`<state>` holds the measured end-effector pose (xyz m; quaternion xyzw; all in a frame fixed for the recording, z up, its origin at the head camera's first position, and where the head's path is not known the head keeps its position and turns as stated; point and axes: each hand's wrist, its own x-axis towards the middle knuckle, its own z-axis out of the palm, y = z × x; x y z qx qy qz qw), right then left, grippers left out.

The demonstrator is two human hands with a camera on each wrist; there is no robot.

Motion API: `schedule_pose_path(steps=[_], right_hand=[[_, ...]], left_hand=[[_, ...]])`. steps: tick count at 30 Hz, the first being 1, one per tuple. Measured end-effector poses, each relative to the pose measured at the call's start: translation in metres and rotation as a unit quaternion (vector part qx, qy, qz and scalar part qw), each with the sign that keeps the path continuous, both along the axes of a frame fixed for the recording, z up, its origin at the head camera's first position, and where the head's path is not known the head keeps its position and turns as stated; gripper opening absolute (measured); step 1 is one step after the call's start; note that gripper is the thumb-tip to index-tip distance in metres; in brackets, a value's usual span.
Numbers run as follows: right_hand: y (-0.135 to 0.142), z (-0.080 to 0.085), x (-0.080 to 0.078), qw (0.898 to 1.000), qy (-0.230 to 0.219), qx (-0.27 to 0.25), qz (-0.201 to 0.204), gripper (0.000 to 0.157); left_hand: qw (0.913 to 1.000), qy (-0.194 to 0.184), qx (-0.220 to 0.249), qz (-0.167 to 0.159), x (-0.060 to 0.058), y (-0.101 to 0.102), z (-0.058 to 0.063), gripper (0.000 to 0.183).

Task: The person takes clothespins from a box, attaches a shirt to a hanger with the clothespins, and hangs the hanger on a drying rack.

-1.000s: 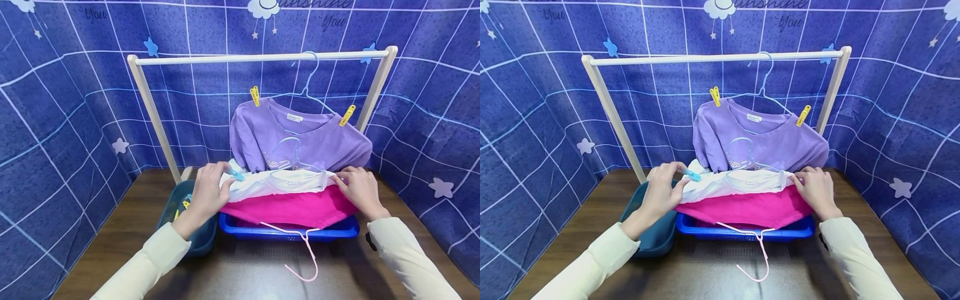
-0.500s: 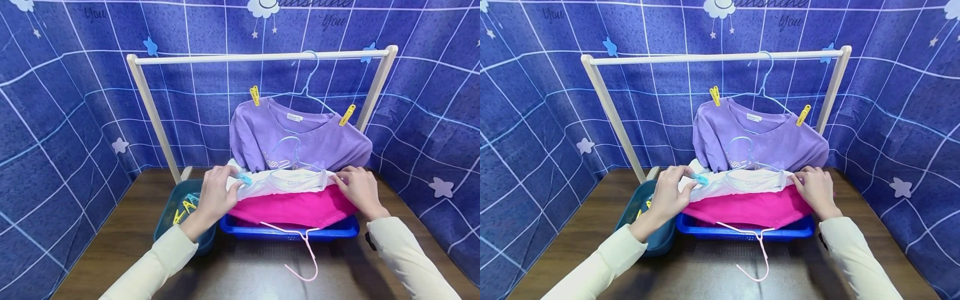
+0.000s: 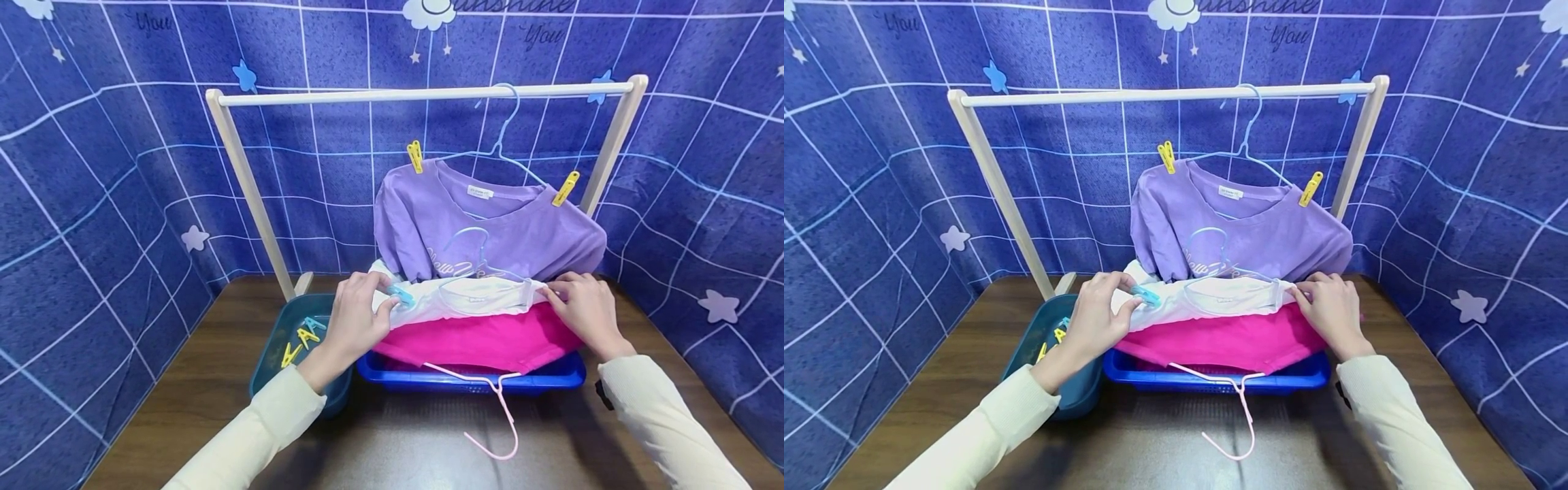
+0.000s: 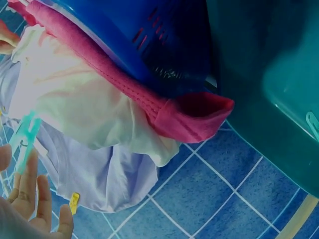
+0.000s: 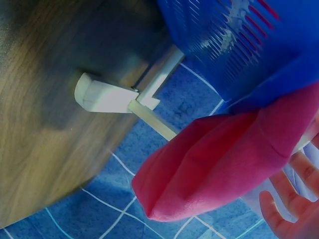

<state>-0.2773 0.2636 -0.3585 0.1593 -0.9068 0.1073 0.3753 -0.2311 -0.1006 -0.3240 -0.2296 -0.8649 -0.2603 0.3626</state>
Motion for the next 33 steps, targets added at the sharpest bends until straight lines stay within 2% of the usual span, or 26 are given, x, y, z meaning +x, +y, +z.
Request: schedule_pose_path(steps=[8, 13, 17, 22, 33], right_hand=[[-0.0010, 0.0003, 0.0008, 1.000, 0.005, -0.001, 0.002, 0.015], [-0.0008, -0.0001, 0.0010, 1.000, 0.006, 0.000, 0.003, 0.014], [-0.0002, -0.0005, 0.0008, 1.000, 0.004, 0.001, 0.004, 0.013], [-0.0005, -0.0009, 0.0008, 1.000, 0.006, 0.000, 0.002, 0.013], [-0.0007, -0.0014, -0.0011, 1.000, 0.006, -0.002, -0.001, 0.014]], left_hand=[[0.9980, -0.061, 0.015, 0.007, -0.0024, -0.0006, 0.0032, 0.017], [0.9959, -0.086, 0.029, 0.002, -0.0039, -0.0017, 0.0041, 0.017], [0.9963, -0.082, 0.024, -0.004, -0.0046, -0.0018, 0.0031, 0.016], [0.9978, -0.066, -0.009, -0.004, -0.0037, 0.0001, 0.0009, 0.014], [0.9971, -0.071, -0.022, 0.011, -0.0040, 0.0025, -0.0019, 0.020]])
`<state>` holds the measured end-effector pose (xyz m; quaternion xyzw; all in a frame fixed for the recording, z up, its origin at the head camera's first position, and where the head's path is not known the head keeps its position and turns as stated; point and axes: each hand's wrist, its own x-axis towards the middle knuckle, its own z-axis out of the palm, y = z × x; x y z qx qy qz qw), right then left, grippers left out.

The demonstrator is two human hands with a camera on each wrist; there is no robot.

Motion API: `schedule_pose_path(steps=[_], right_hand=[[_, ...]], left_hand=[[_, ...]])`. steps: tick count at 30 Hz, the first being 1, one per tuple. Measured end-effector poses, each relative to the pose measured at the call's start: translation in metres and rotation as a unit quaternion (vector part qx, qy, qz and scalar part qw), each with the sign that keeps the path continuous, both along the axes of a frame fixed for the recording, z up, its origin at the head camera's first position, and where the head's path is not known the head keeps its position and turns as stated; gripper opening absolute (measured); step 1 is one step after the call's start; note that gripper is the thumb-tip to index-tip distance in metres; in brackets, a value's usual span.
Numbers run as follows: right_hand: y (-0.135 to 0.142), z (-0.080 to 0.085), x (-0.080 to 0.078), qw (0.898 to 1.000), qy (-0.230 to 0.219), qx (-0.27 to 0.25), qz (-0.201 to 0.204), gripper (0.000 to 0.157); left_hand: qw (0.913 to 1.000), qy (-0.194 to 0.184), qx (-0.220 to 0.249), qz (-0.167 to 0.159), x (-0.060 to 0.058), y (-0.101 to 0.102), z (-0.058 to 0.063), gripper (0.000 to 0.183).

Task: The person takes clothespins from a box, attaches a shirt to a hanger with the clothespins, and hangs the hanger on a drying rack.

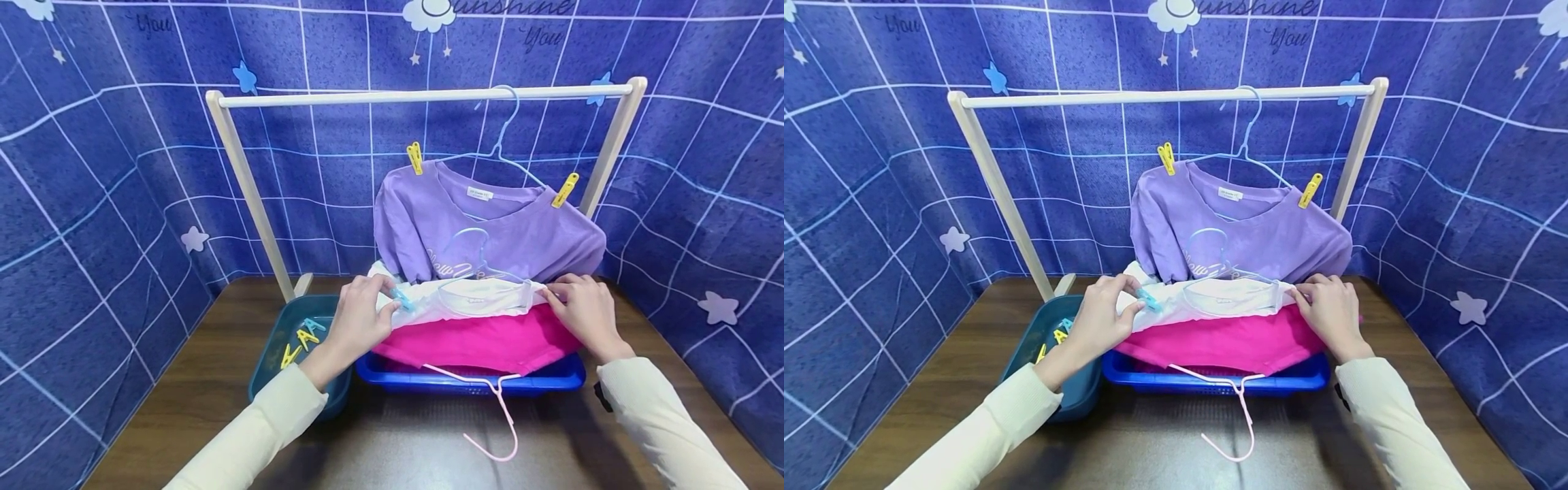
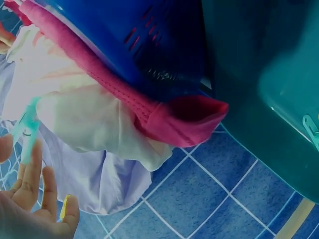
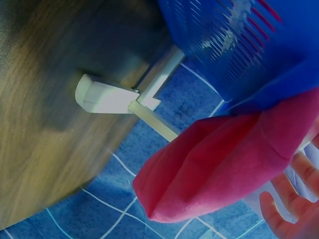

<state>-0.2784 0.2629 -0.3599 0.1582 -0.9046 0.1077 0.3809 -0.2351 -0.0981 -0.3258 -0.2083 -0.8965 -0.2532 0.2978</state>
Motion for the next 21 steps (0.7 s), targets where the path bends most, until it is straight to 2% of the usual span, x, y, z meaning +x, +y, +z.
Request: schedule_pose_path(steps=[15, 21], right_hand=[[0.001, 0.000, 0.000, 1.000, -0.016, -0.001, -0.008, 0.016], [0.001, 0.001, 0.000, 1.000, -0.017, -0.002, -0.010, 0.016]], left_hand=[[0.9989, -0.028, -0.036, -0.009, -0.001, -0.014, -0.001, 0.034], [0.9985, -0.013, -0.052, 0.006, -0.004, -0.026, -0.002, 0.034]])
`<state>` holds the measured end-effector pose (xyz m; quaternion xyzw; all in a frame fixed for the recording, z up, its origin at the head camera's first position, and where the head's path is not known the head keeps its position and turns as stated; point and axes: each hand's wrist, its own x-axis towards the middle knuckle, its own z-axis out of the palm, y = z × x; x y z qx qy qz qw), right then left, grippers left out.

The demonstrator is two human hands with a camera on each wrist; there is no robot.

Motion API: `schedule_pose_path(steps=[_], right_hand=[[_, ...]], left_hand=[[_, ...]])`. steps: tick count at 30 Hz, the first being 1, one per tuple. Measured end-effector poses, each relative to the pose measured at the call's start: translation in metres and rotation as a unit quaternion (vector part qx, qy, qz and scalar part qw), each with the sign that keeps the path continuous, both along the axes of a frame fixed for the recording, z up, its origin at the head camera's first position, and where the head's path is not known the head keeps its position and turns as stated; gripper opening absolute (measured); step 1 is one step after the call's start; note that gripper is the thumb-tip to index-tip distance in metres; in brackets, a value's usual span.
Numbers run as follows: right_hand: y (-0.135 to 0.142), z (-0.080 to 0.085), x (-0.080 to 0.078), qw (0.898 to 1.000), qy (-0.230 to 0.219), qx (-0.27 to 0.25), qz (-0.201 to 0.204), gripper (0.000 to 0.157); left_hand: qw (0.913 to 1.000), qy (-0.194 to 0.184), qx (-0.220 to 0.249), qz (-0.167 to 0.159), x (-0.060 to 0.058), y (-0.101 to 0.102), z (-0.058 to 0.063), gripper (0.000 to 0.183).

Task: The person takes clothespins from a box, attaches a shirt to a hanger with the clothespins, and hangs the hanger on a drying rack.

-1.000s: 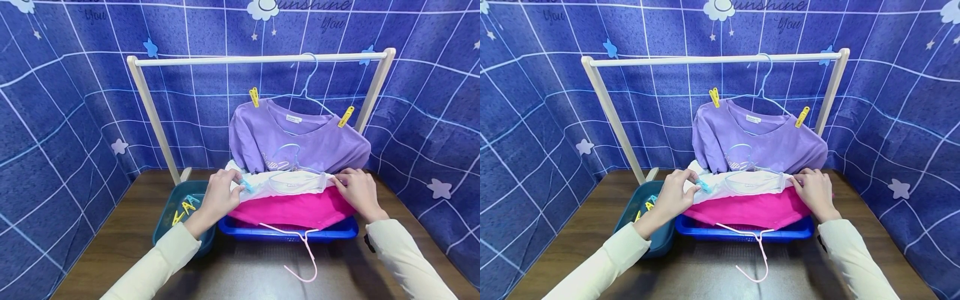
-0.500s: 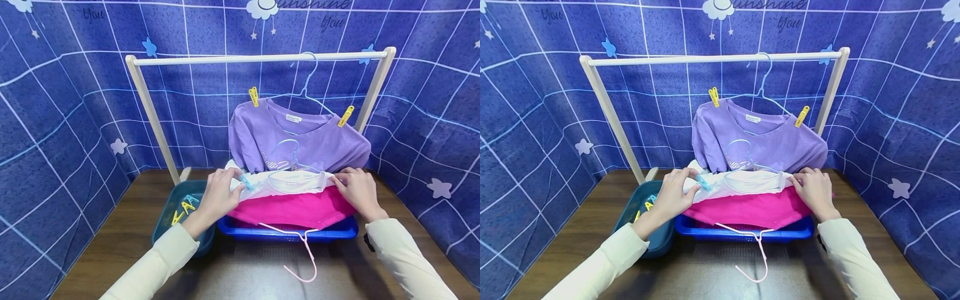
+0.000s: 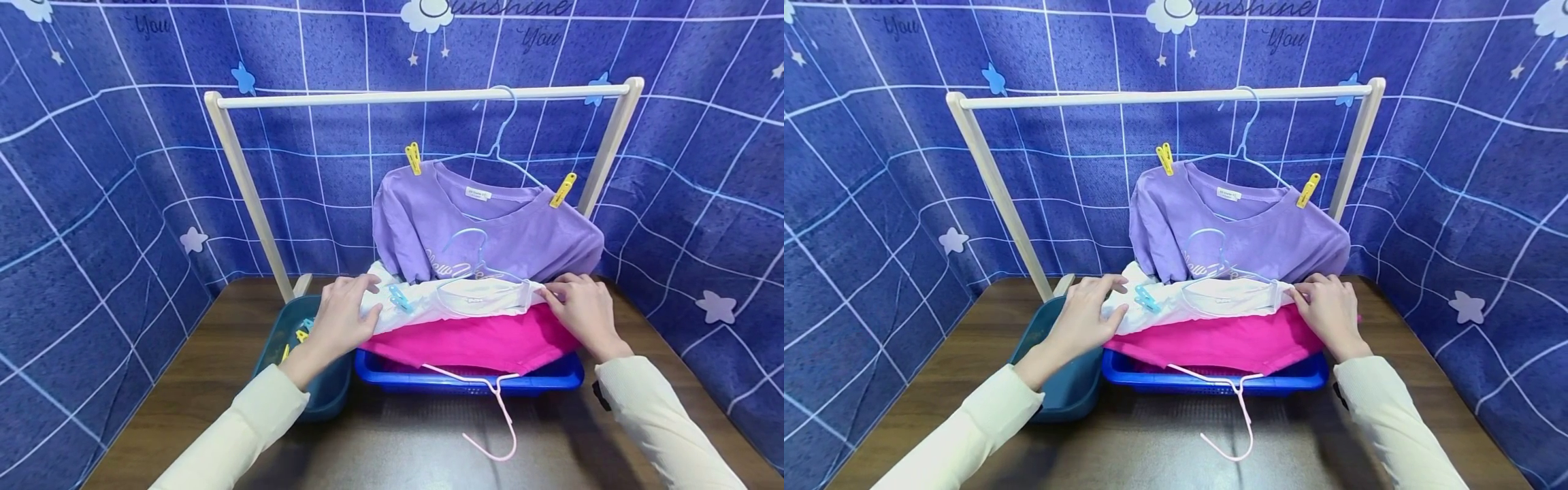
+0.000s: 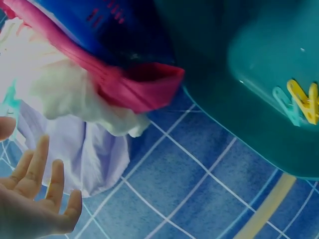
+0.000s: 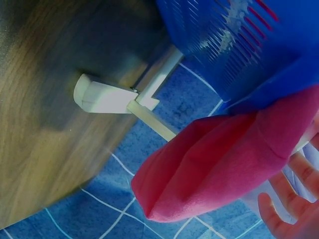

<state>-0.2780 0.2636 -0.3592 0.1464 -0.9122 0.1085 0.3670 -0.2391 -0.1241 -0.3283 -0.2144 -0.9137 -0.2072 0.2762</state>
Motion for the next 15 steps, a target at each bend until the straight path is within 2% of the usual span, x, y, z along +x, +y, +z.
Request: schedule_pose_path(steps=[8, 15], right_hand=[[0.000, 0.000, 0.000, 1.000, 0.003, 0.002, -0.001, 0.015], [-0.001, 0.001, 0.001, 1.000, 0.001, 0.003, -0.001, 0.016]], left_hand=[[0.9984, -0.004, -0.024, 0.052, -0.008, -0.022, -0.007, 0.030], [0.9900, -0.069, -0.052, 0.111, -0.017, -0.046, -0.019, 0.031]])
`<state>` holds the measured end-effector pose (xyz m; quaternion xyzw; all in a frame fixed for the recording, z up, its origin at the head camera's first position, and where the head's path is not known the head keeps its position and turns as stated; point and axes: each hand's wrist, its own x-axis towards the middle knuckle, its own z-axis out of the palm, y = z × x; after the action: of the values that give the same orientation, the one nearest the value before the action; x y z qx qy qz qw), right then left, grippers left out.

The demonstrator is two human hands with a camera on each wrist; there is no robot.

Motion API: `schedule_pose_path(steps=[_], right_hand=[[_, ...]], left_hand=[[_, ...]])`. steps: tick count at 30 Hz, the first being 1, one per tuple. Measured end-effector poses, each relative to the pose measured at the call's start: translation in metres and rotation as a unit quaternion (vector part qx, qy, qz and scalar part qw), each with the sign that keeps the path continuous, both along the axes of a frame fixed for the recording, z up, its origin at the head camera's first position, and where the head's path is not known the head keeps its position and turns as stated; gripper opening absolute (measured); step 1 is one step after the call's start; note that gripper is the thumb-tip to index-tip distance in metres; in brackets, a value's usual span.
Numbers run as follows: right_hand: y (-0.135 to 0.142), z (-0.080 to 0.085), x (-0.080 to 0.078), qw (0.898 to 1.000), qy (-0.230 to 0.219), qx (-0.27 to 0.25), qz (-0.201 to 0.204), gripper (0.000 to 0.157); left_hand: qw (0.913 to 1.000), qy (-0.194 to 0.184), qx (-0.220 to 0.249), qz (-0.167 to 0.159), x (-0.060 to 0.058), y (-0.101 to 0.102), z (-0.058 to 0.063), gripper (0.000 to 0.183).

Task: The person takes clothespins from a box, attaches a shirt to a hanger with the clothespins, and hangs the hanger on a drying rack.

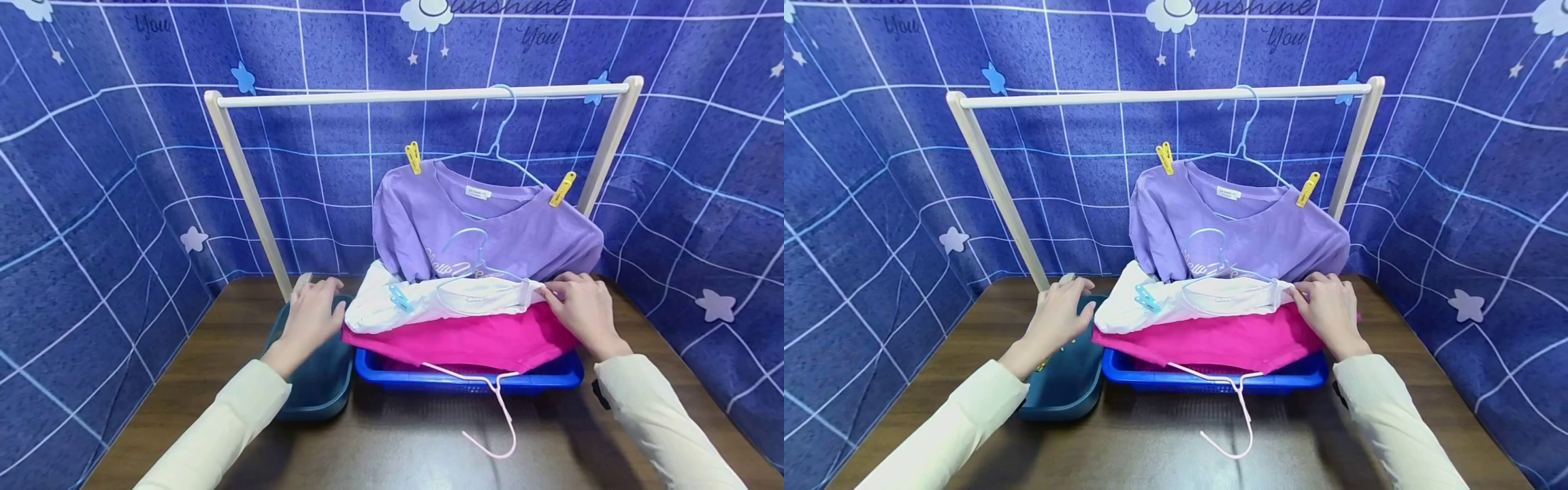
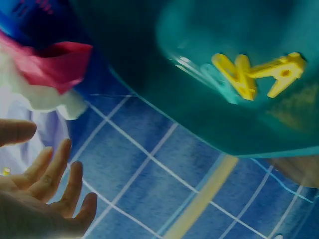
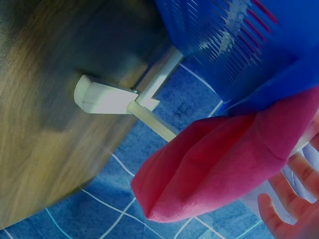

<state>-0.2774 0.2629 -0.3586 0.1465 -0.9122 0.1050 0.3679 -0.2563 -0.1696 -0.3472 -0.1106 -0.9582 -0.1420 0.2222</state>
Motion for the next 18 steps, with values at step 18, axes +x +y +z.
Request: schedule_pose_path(steps=[18], right_hand=[[-0.001, 0.001, -0.001, 1.000, 0.001, 0.004, -0.003, 0.017]], left_hand=[[0.9788, -0.143, -0.136, 0.055, -0.015, -0.028, -0.031, 0.041]])
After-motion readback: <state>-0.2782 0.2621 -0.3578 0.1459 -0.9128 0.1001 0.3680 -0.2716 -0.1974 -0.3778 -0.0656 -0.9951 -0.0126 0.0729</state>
